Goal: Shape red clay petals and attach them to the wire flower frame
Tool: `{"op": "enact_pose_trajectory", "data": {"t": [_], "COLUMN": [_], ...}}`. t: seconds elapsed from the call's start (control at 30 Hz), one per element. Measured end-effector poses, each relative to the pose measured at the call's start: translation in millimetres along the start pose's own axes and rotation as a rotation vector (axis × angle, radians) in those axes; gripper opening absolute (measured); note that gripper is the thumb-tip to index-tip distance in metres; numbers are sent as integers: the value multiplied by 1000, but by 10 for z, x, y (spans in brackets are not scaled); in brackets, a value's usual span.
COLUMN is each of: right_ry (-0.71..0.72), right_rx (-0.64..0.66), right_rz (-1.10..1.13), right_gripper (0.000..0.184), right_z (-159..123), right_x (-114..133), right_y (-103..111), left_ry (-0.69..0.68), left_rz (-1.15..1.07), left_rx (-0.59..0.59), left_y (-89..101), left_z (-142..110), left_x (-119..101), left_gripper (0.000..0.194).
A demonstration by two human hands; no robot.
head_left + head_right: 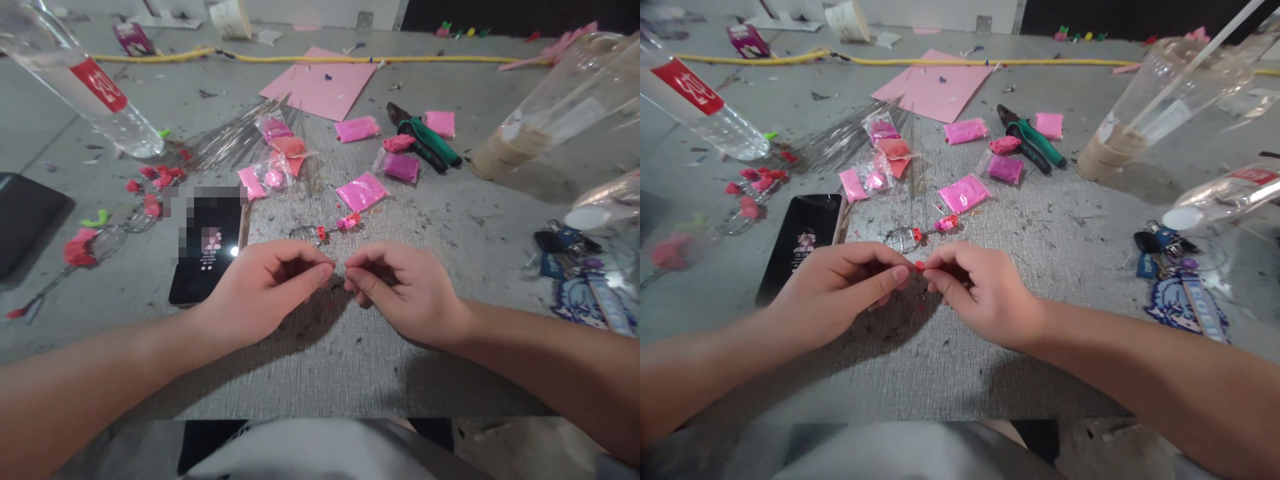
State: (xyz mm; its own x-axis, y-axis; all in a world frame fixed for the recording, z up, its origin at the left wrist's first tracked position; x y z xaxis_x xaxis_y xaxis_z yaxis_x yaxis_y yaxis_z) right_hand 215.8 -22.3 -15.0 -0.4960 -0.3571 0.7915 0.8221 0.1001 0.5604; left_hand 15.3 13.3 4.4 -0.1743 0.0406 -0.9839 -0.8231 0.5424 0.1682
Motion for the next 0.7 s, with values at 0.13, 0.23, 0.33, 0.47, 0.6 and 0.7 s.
{"op": "enact_pose_trajectory", "data": {"t": [0.13, 0.23, 0.33, 0.47, 0.6, 0.7], "right_ry": [180, 377, 473, 499, 497, 496], "right_rx": [-76, -130, -151, -124, -123, -122], "right_rz": [-168, -157, -132, -130, -119, -108], "right_gripper": [13, 5, 11, 12, 18, 19], "right_z": [14, 41, 69, 81, 73, 67], "right_x": [58, 60, 28, 8, 19, 26], "right_y": [35, 26, 6, -11, -8, 1], "left_ry": [30, 5, 23, 67, 107, 109], "left_rz": [-93, -93, -139, -212, -257, -262], "left_rx": [20, 50, 89, 128, 128, 130], "left_y": [-41, -52, -52, -36, -17, -19], "left_z": [16, 25, 38, 61, 74, 80], "left_x": [75, 111, 121, 114, 133, 147], "left_gripper": [16, 13, 11, 14, 15, 14]}}
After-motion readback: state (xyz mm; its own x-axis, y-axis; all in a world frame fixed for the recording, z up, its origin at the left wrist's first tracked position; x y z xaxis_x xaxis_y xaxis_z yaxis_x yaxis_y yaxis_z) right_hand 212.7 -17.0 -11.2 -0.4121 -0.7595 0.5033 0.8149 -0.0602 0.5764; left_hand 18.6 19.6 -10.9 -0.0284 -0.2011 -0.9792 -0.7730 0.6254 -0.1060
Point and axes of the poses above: each hand's wrist, its own z-axis towards the middle knuckle, its own y-axis out of the back of the hand, x = y × z, the point moved 2 cm from there along z, towards the middle knuckle, and after that the axes turned 9 degrees about -z, right-handed, at the moved point
